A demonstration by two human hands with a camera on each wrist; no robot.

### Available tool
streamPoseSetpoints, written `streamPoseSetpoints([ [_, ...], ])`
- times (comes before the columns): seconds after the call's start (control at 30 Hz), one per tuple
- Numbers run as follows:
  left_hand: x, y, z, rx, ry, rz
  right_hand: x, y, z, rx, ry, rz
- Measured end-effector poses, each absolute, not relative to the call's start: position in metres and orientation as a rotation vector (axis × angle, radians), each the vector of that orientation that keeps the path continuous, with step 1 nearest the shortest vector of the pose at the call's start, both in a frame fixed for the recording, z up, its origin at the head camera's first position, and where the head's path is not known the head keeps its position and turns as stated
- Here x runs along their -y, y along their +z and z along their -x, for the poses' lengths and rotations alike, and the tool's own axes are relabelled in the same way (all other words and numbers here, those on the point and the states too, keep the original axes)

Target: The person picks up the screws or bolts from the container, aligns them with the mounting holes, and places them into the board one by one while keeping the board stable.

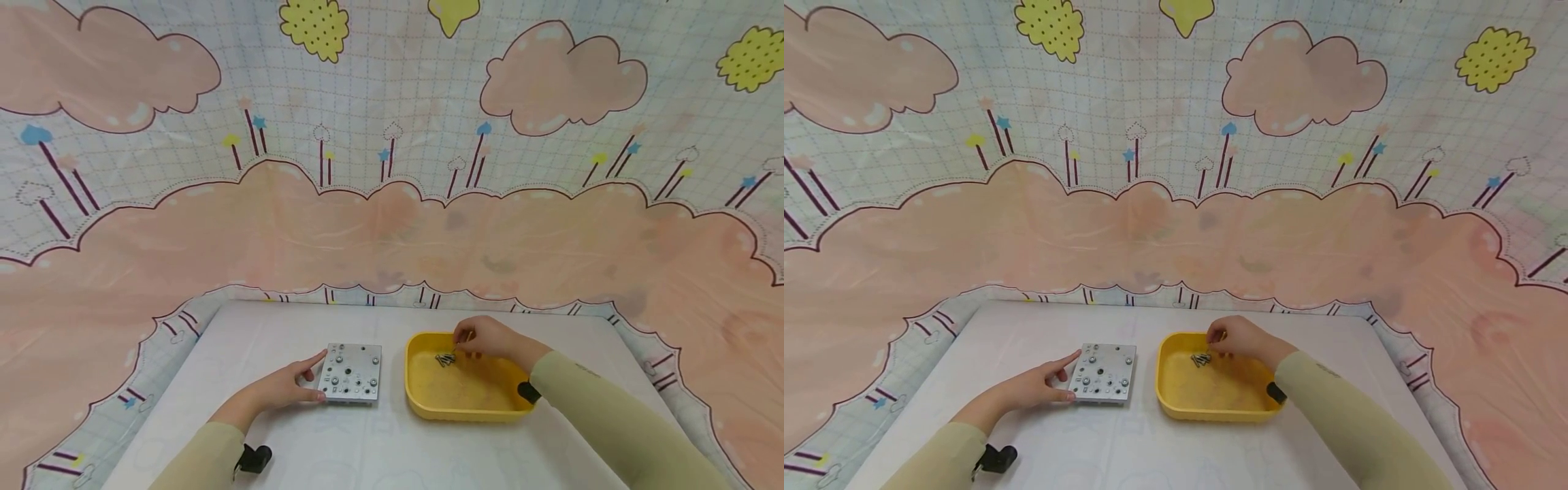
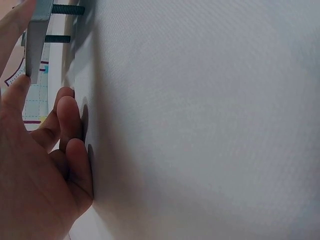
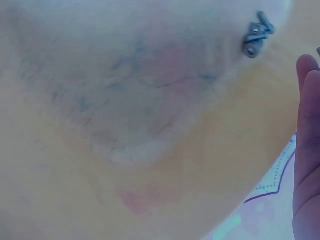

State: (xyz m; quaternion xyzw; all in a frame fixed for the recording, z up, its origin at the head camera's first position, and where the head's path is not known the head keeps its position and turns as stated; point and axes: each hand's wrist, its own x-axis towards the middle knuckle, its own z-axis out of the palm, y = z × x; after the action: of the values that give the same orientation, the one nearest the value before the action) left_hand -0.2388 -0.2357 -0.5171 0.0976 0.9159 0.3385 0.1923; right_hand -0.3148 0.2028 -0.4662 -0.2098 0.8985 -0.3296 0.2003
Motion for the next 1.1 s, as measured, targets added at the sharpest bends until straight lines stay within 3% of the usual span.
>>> streamPoseSetpoints([
  [0.5, 0.236, -0.517, 0.239, -2.567, 0.941, -0.268, -0.18, -0.452, 0.314, -2.462, -1.113, 0.576],
  [1.1, 0.236, -0.516, 0.238, -2.57, 0.933, -0.244, -0.091, -0.443, 0.323, -2.363, -1.167, 0.656],
])
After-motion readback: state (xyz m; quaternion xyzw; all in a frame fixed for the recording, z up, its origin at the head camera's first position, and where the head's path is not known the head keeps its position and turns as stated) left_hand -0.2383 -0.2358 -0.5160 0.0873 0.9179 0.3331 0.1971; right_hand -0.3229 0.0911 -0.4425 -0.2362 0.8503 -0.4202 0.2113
